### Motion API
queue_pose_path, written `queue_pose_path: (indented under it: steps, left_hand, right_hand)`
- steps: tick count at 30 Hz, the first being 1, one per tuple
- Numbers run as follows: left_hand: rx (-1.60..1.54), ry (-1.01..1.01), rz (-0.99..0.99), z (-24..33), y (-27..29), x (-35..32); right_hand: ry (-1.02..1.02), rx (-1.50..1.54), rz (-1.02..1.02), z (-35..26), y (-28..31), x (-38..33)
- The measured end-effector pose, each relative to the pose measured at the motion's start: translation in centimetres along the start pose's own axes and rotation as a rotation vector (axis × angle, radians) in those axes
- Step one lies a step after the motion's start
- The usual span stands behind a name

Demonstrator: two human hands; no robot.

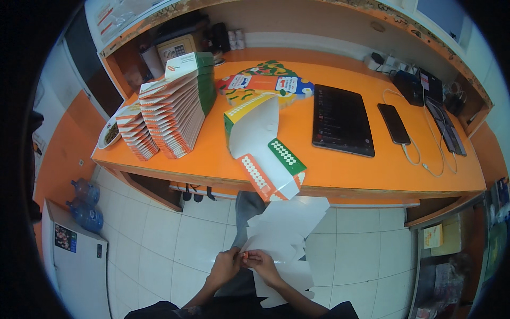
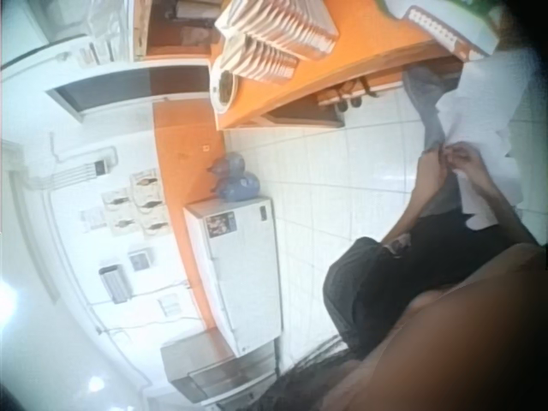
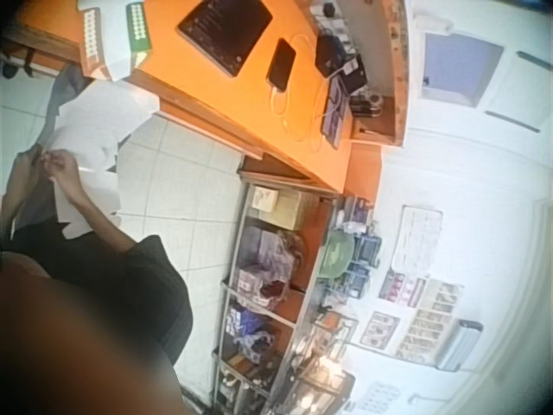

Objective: The person assembles small rectangular boxes from flat cardboard blanks on an orange countertop. They fold the blanks along creases, tuck flaps, and secure the sides to form finished boxes, then place completed units into a stack.

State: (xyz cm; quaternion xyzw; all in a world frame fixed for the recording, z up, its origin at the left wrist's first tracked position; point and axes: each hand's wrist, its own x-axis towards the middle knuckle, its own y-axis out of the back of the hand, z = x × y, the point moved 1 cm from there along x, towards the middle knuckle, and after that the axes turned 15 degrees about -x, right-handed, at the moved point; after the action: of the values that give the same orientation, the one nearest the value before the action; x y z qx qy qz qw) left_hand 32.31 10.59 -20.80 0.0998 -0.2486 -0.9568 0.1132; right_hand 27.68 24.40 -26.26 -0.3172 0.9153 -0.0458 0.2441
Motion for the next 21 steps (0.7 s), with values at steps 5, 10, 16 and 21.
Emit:
queue_pose_path:
  steps: [5,10,16,21]
  left_hand:
    - [-0.023,0.019,-0.064,-0.3,-0.1,0.1]
    - [-0.078,0.029,-0.136,-0.7,0.0,-0.3]
    - [-0.169,0.111,-0.159,-1.2,-0.3,-1.0]
    - [-0.232,0.094,-0.099,-1.0,-0.4,-0.9]
  right_hand:
    - [-0.015,0.009,0.052,-0.1,0.0,-0.7]
    - [-0.114,-0.179,0.017,-0.6,1.6,-0.9]
    - [-0.039,-0.075,0.026,0.0,1.7,-0.6]
    - [0.015,0.035,0.011,-0.1,1.3,-0.6]
